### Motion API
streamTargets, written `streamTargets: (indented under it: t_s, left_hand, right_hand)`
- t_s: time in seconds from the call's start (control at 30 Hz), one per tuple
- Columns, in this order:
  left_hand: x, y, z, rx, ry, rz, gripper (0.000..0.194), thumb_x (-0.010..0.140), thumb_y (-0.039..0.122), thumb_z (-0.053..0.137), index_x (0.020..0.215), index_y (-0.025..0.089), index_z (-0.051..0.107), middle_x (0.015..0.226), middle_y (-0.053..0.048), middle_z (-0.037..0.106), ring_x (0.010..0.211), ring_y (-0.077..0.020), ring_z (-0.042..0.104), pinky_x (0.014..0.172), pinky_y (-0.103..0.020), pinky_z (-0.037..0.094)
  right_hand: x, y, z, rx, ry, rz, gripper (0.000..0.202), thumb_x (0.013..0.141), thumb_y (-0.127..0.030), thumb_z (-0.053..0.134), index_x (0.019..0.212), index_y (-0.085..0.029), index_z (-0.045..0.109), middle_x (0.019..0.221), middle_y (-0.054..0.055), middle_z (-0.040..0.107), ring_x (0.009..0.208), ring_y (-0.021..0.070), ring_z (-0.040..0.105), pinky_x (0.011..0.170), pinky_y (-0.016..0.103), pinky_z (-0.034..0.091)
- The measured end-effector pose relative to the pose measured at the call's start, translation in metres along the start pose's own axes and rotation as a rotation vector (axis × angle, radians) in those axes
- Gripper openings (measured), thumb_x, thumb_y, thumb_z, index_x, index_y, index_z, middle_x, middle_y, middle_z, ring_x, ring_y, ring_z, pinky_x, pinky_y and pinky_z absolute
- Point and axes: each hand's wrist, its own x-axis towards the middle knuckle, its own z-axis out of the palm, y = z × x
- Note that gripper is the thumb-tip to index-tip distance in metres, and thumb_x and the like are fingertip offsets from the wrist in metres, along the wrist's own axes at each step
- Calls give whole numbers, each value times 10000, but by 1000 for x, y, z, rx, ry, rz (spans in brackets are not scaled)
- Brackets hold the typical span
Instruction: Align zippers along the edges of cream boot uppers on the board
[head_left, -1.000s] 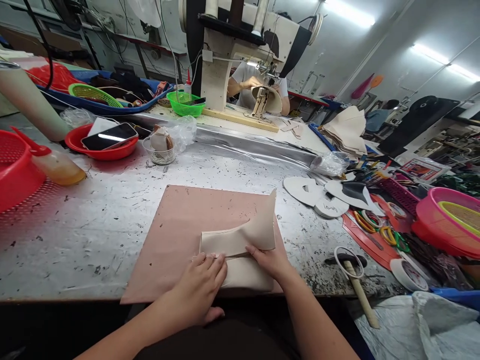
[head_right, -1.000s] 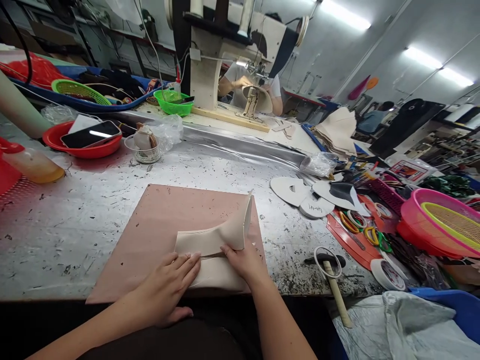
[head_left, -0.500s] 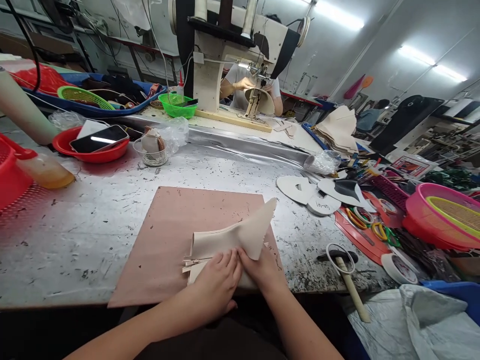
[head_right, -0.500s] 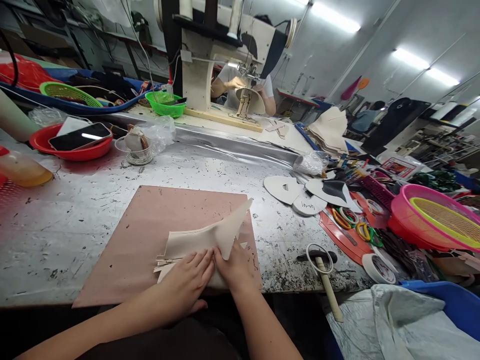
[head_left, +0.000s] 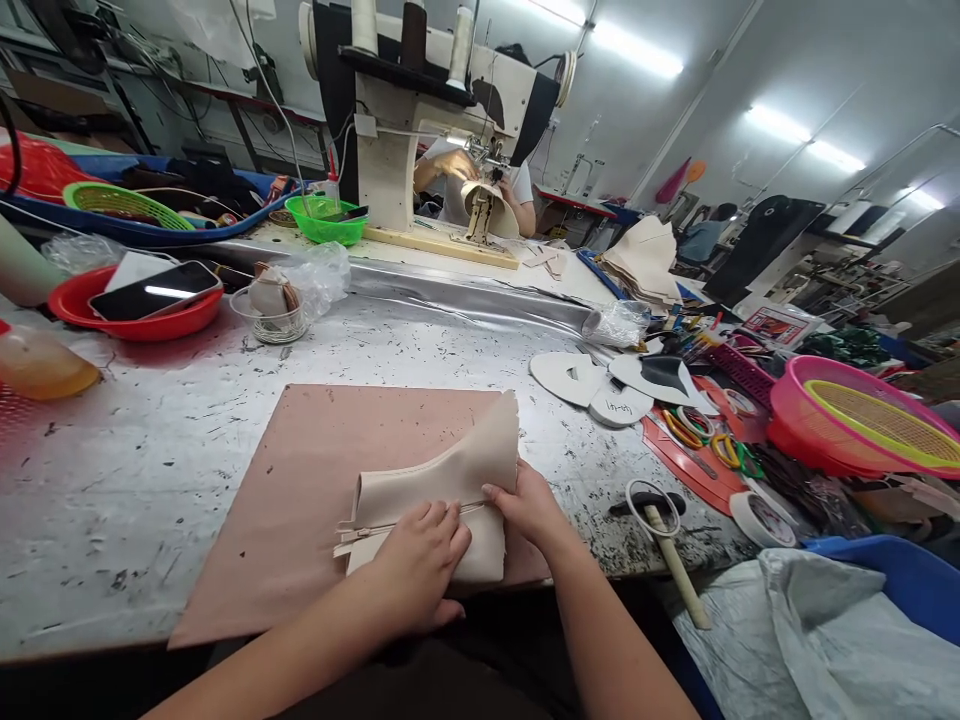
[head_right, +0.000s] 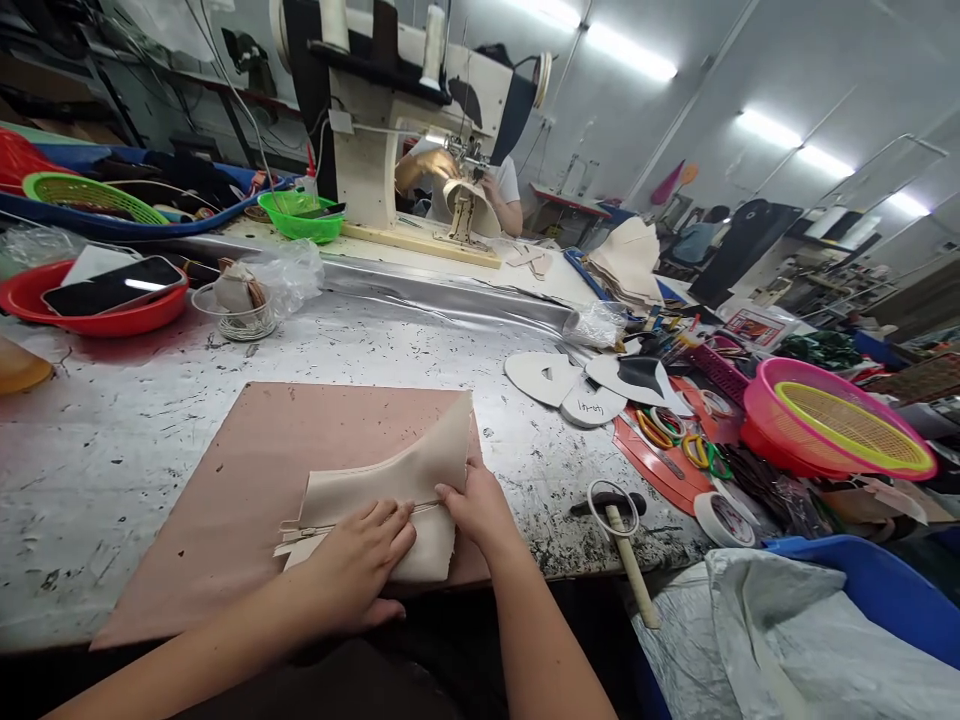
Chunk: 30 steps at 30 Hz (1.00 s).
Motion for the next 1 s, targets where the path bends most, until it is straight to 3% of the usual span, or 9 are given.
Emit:
streamTargets:
  t_s: [0.37, 0.53, 0.67, 0.83, 1.0]
  left_hand:
    - [22, 4, 0, -85, -14, 26, 826, 652, 553, 646, 1262, 38, 433, 1345, -233, 425, 1186, -357, 415, 986, -432, 313]
    - [28, 2, -3, -145, -20, 2, 866, 624, 606, 635, 1272, 68, 433, 1338, -189, 452, 1163, -356, 430, 1002, -451, 296]
    - [32, 4, -4, -137, -24, 31, 859, 623, 631, 616, 1230, 43, 461, 1328, -220, 448, 1219, -352, 388, 1043, -450, 244]
    - [35, 5, -2, -112, -5, 39, 822, 590, 621, 650, 1162, 46, 519, 1301, -248, 462, 1166, -360, 443, 1020, -442, 286]
    - [37, 4, -3, -105, 2, 49, 760, 590, 604, 660, 1112, 63, 546, 1264, -246, 495, 1123, -367, 474, 983, -473, 323]
  right_hand:
    - [6, 9, 1, 55, -3, 57, 400, 672, -184, 599, 1067, -159, 537, 1031, 93, 635, 927, 236, 600, 795, 331, 461]
    - [11, 20, -16, 105, -161, 58, 267, 694, -193, 586, 960, -165, 588, 904, 56, 685, 840, 214, 627, 694, 294, 482]
    - [25, 25, -31, 110, -268, 33, 232, 665, -143, 586, 892, -162, 631, 885, 40, 697, 805, 203, 626, 659, 274, 473]
    - [46, 25, -40, 50, -350, 15, 219, 588, -128, 656, 807, -148, 658, 826, 35, 700, 789, 215, 618, 644, 272, 461]
    - [49, 26, -42, -29, -363, 6, 227, 574, -144, 683, 800, -153, 658, 814, 31, 691, 790, 222, 609, 638, 271, 450]
